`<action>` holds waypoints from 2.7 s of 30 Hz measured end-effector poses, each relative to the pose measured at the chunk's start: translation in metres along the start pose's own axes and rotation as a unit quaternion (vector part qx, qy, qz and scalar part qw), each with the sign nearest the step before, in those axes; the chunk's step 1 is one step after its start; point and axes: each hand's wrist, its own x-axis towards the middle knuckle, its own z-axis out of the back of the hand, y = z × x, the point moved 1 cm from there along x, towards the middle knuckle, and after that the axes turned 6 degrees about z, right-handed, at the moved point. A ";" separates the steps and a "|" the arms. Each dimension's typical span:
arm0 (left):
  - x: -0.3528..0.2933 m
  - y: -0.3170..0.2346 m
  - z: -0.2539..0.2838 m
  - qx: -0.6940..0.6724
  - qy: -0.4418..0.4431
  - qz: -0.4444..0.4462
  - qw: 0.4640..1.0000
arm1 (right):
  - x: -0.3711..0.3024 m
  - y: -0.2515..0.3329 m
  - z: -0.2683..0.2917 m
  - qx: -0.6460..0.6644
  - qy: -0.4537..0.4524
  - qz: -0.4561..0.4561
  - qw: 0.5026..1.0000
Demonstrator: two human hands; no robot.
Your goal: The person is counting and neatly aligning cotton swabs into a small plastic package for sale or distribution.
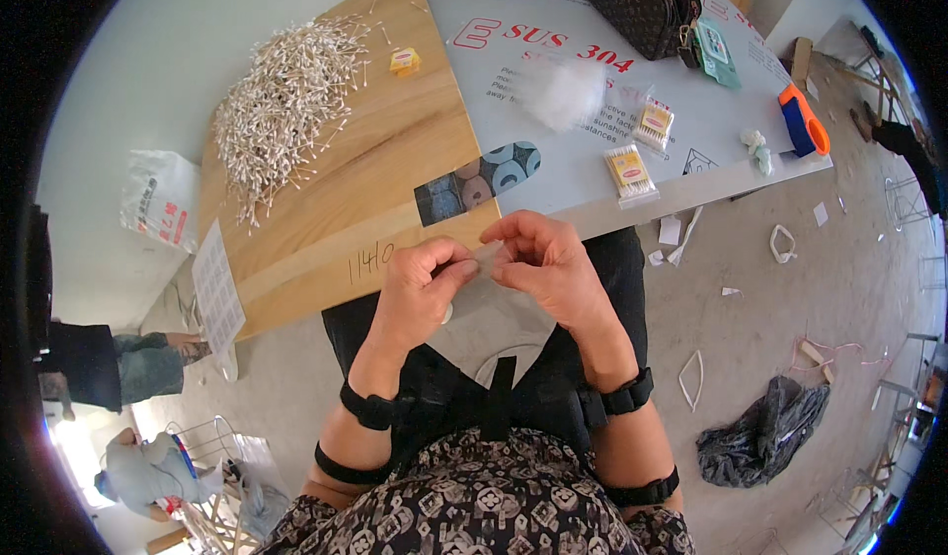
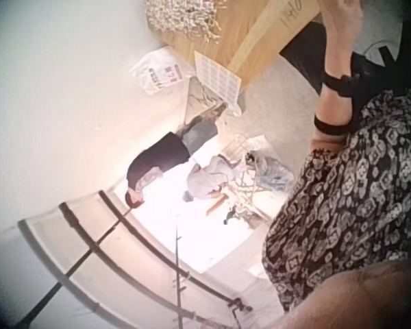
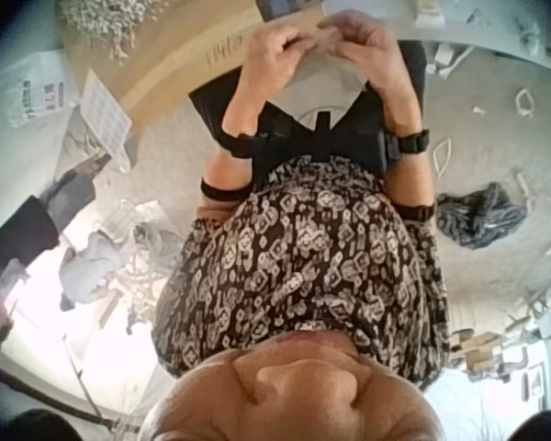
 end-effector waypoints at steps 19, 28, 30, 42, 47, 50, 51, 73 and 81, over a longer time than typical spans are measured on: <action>-0.007 0.020 -0.032 -0.323 -0.068 0.138 0.934 | -0.008 -0.038 -0.033 -0.136 -0.203 0.077 0.967; -0.003 0.019 -0.029 -0.389 -0.024 0.203 0.898 | -0.005 -0.041 -0.026 -0.053 -0.276 0.056 0.958; -0.003 0.021 -0.030 -0.386 -0.033 0.205 0.899 | -0.009 -0.040 -0.026 -0.115 -0.262 0.090 0.954; 0.000 0.027 -0.032 -0.405 0.005 0.196 0.893 | -0.005 -0.037 -0.023 0.007 -0.186 0.021 0.982; 0.008 0.033 -0.031 -0.391 -0.044 0.206 0.896 | -0.003 -0.045 -0.010 -0.044 -0.216 0.013 0.975; 0.022 0.028 -0.037 -0.212 -0.089 0.096 0.969 | -0.001 -0.035 -0.011 -0.351 -0.195 0.156 0.903; 0.029 0.024 -0.039 -0.158 -0.095 0.019 0.983 | 0.002 -0.033 -0.012 -0.351 -0.195 0.157 0.902; 0.202 0.043 -0.061 -0.070 0.032 -0.071 0.994 | 0.092 -0.056 0.058 0.194 -0.395 -0.004 0.898; 0.196 0.045 -0.054 -0.004 0.038 -0.082 0.996 | 0.088 -0.056 0.057 0.144 -0.413 0.014 0.899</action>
